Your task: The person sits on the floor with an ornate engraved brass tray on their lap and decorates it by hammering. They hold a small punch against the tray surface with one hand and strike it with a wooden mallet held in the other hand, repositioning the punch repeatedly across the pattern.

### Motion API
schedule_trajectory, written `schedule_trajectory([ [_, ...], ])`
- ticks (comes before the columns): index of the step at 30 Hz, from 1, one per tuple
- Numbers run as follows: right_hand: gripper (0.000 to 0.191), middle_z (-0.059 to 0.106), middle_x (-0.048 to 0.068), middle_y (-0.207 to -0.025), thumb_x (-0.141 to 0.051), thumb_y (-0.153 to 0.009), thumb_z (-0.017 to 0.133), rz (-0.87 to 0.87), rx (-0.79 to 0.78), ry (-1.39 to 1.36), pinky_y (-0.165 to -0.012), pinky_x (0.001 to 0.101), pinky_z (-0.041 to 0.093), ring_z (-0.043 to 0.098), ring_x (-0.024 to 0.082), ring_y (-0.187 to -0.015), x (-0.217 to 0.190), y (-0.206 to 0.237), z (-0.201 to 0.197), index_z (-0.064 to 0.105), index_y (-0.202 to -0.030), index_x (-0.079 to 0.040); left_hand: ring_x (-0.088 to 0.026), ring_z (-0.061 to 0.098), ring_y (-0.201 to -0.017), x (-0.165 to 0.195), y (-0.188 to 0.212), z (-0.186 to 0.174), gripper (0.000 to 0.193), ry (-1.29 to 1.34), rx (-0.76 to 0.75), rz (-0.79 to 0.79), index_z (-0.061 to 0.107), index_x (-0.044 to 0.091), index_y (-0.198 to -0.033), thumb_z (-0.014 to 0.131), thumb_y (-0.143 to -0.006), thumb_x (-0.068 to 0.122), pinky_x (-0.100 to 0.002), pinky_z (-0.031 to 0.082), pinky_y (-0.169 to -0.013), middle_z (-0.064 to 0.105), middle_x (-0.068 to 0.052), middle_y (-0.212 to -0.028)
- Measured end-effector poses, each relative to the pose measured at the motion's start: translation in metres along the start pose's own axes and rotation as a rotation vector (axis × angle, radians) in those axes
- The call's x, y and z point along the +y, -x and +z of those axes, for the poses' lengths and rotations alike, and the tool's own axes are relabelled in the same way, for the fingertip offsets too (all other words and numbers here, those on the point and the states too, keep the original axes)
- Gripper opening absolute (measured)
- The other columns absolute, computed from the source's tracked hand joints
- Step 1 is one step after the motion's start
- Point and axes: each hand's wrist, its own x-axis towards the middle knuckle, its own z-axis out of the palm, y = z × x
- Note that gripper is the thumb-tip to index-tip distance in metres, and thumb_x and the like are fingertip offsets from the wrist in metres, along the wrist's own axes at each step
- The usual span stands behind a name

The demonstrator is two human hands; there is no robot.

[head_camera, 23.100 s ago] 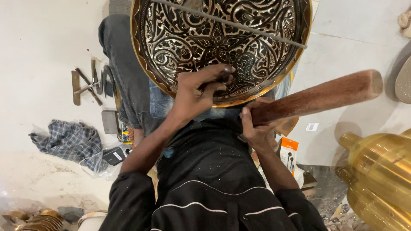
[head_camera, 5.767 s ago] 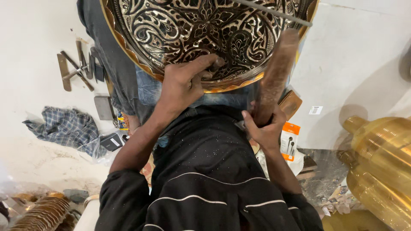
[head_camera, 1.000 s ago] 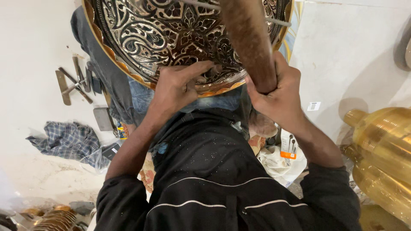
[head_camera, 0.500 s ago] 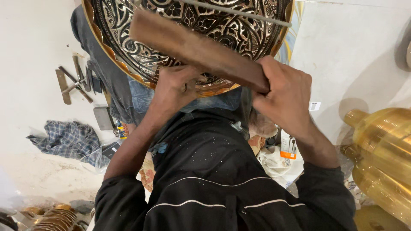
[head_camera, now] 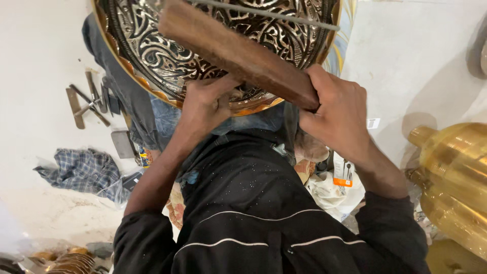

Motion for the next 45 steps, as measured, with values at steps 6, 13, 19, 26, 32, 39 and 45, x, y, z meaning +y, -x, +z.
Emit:
schedule_trajectory([
  [6, 0.031, 0.066, 0.015, -0.086, -0.010, -0.086, 0.075, -0.003, 0.137, -0.429, -0.068, 0.0397, 0.051, 0.069, 0.031, -0.072, 0.000, 0.004, 0.003, 0.059, -0.112, -0.002, -0.028, 0.078, -0.091, 0.001, 0.002, -0.004, 0.057, 0.041, -0.018, -0.021, 0.068, 0.003, -0.129, 0.056, -0.077, -0.018, -0.035, 0.061, -0.072, 0.075, -0.020, -0.108],
  [13, 0.033, 0.065, 0.016, -0.083, -0.005, -0.078, 0.075, -0.021, 0.152, -0.236, -0.066, 0.0398, 0.048, 0.063, 0.036, -0.073, -0.003, 0.000, -0.001, 0.061, -0.108, -0.004, -0.027, 0.080, -0.093, -0.005, 0.005, -0.001, 0.053, 0.079, -0.009, -0.009, 0.068, 0.002, -0.126, 0.052, -0.080, -0.020, -0.034, 0.064, -0.077, 0.077, -0.019, -0.108],
  [19, 0.035, 0.068, 0.016, -0.086, -0.006, -0.073, 0.075, -0.049, 0.024, 0.022, -0.062, 0.0425, 0.045, 0.065, 0.040, -0.074, 0.000, -0.002, 0.001, 0.061, -0.105, -0.001, -0.025, 0.081, -0.090, -0.006, 0.002, -0.001, 0.039, -0.013, -0.017, -0.074, 0.071, 0.006, -0.110, 0.059, -0.081, -0.017, -0.034, 0.063, -0.075, 0.078, -0.013, -0.098],
  [26, 0.034, 0.066, 0.018, -0.087, -0.008, -0.080, 0.075, -0.021, 0.091, -0.271, -0.066, 0.0369, 0.049, 0.065, 0.039, -0.075, 0.005, 0.000, -0.002, 0.059, -0.109, -0.001, -0.026, 0.078, -0.094, -0.005, 0.003, -0.002, 0.053, 0.081, -0.020, 0.002, 0.067, 0.003, -0.124, 0.060, -0.076, -0.017, -0.034, 0.064, -0.079, 0.076, -0.018, -0.113],
  [32, 0.033, 0.060, 0.016, -0.075, -0.010, -0.075, 0.073, 0.034, 0.133, -0.291, -0.060, 0.0432, 0.045, 0.057, 0.042, -0.069, -0.007, -0.005, 0.001, 0.057, -0.103, -0.001, -0.027, 0.080, -0.091, -0.009, 0.005, 0.001, 0.059, 0.049, -0.017, -0.018, 0.069, 0.000, -0.127, 0.052, -0.074, -0.021, -0.033, 0.062, -0.071, 0.075, -0.022, -0.111],
  [39, 0.036, 0.068, 0.016, -0.089, -0.011, -0.077, 0.072, -0.054, 0.102, -0.089, -0.064, 0.0447, 0.048, 0.067, 0.040, -0.077, 0.001, -0.003, -0.002, 0.062, -0.111, -0.004, -0.026, 0.080, -0.091, -0.007, 0.000, 0.001, 0.050, 0.082, -0.012, -0.032, 0.068, 0.003, -0.125, 0.055, -0.082, -0.020, -0.033, 0.065, -0.079, 0.077, -0.017, -0.105],
  [45, 0.040, 0.066, 0.015, -0.084, -0.007, -0.067, 0.076, -0.160, 0.061, 0.067, -0.062, 0.0438, 0.042, 0.065, 0.039, -0.074, 0.004, -0.003, 0.005, 0.061, -0.104, -0.002, -0.027, 0.078, -0.087, -0.004, -0.002, 0.000, 0.047, -0.046, 0.024, -0.007, 0.072, 0.007, -0.114, 0.058, -0.078, -0.019, -0.036, 0.062, -0.077, 0.076, -0.017, -0.098],
])
